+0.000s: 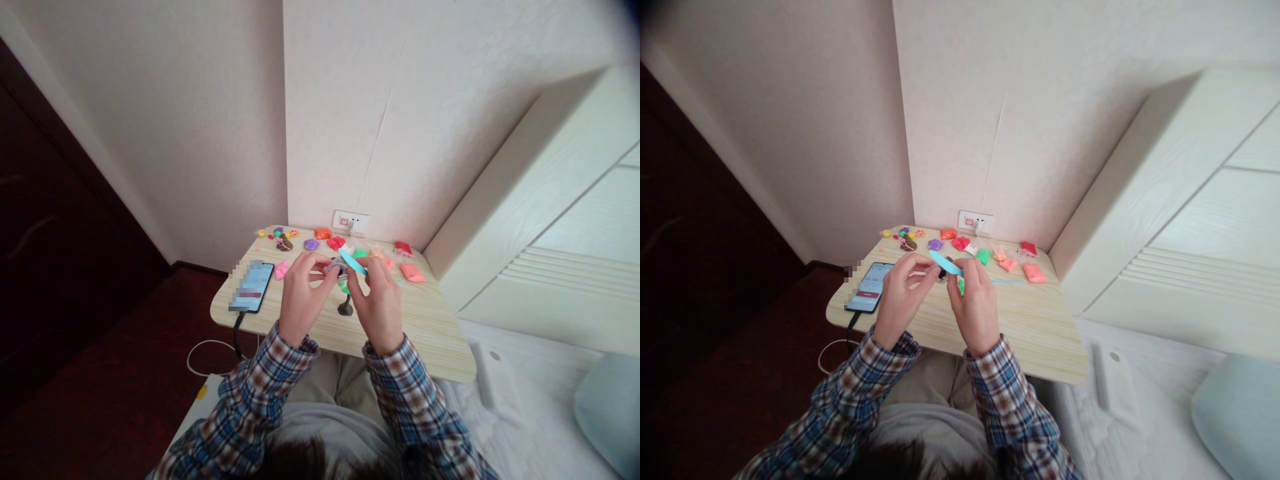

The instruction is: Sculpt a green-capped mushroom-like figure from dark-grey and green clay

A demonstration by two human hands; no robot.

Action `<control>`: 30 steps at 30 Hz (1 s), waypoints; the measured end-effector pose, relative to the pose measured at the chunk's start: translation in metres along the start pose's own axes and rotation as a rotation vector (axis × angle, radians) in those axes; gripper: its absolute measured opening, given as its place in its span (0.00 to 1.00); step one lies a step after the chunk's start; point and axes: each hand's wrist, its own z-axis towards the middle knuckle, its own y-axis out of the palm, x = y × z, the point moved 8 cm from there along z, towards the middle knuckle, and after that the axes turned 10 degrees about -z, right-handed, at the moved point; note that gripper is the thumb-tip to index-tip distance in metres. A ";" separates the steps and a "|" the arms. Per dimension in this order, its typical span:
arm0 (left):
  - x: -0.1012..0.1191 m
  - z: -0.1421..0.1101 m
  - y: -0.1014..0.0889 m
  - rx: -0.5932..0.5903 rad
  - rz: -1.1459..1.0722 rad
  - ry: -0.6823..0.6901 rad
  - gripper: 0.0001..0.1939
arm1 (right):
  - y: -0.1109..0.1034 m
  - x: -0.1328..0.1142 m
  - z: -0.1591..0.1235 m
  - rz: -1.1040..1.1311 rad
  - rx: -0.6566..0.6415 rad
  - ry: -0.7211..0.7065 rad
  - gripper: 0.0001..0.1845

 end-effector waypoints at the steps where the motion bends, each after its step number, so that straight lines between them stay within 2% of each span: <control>1: -0.002 0.000 0.001 -0.015 -0.003 0.003 0.02 | 0.001 0.003 0.000 0.000 0.005 0.027 0.06; 6: -0.019 -0.003 0.005 -0.087 -0.008 -0.074 0.04 | 0.007 0.015 -0.001 0.003 -0.046 0.106 0.05; 11: -0.022 -0.004 0.003 -0.115 -0.107 -0.083 0.15 | 0.005 0.017 0.000 0.093 -0.035 0.172 0.05; 15: -0.030 -0.009 0.012 -0.232 -0.438 -0.275 0.14 | -0.001 0.011 0.002 0.116 0.011 0.184 0.05; 18: -0.029 -0.011 0.017 -0.324 -0.686 -0.343 0.16 | -0.005 0.004 0.004 0.117 0.010 0.161 0.05; 20: -0.033 -0.012 0.019 -0.362 -0.765 -0.366 0.18 | -0.007 0.000 0.005 0.115 -0.019 0.135 0.04; 25: -0.055 -0.009 0.013 -0.271 -0.757 -0.383 0.19 | -0.014 -0.011 0.006 0.119 -0.110 0.029 0.10; 28: -0.062 -0.009 0.012 -0.266 -0.721 -0.367 0.20 | -0.025 -0.008 0.004 0.101 -0.099 0.017 0.15; 30: -0.065 -0.008 0.011 -0.266 -0.708 -0.372 0.20 | -0.033 -0.004 0.003 0.065 -0.093 0.003 0.14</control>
